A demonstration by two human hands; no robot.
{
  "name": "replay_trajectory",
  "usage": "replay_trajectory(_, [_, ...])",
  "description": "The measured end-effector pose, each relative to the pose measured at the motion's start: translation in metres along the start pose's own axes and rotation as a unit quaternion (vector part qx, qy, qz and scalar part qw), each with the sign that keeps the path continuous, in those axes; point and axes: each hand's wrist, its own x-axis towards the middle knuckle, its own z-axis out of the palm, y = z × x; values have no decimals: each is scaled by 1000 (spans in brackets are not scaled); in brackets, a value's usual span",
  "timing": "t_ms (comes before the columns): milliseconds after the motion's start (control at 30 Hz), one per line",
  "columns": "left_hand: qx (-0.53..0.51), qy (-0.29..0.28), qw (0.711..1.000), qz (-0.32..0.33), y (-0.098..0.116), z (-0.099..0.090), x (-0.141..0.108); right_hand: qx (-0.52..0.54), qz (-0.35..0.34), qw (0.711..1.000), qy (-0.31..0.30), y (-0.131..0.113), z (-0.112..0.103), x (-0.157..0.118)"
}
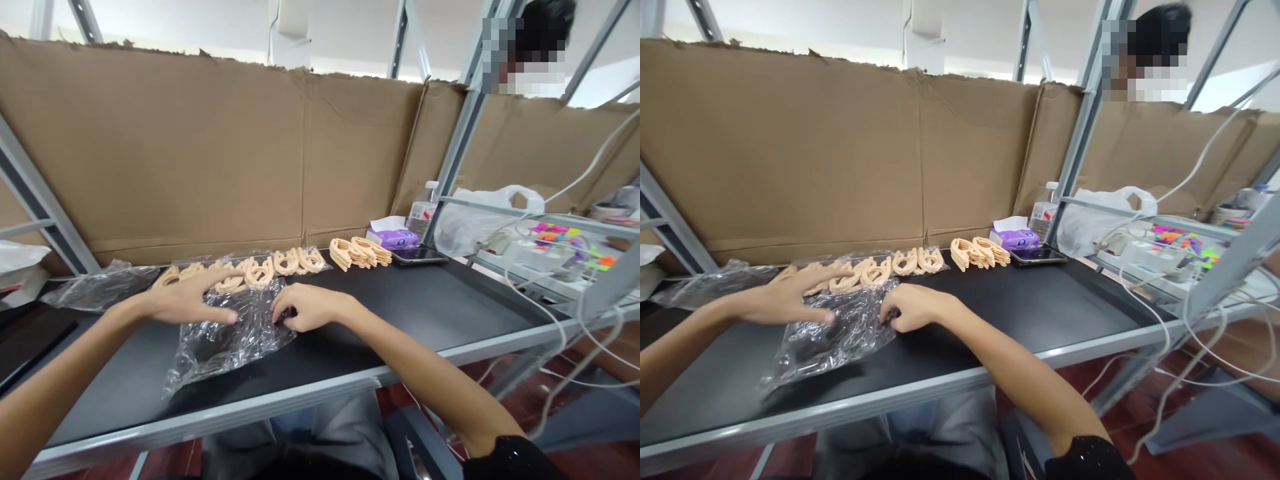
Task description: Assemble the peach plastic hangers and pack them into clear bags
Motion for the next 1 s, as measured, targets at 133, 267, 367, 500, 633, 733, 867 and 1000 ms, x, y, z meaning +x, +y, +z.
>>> replay_trajectory(133, [-34, -49, 998, 25, -32, 29, -23, 144, 76, 982, -94, 2, -24, -11])
replay_trajectory(267, [-60, -39, 997, 39, -46, 44, -37, 222, 100, 961, -128, 3, -35, -14])
replay_trajectory(367, [-66, -18, 997, 35, -54, 50, -41, 173, 116, 972, -107, 6, -31, -15])
replay_trajectory(500, [-64, -1, 998, 21, -62, 61, -45, 72, 123, 989, -34, 8, -19, -13])
replay_trajectory(633, [-74, 14, 997, 20, -64, 72, -50, 46, 127, 991, 19, 8, -11, -10])
replay_trajectory(733, [-82, 20, 996, 19, -62, 76, -52, 68, 73, 995, 11, 5, -9, -9])
replay_trajectory(867, [-79, 10, 997, 22, -58, 73, -52, 115, 5, 993, -29, -6, -10, -9])
replay_trajectory(1000, [-71, -3, 997, 23, -52, 69, -52, 85, 8, 995, -53, -17, -12, -9])
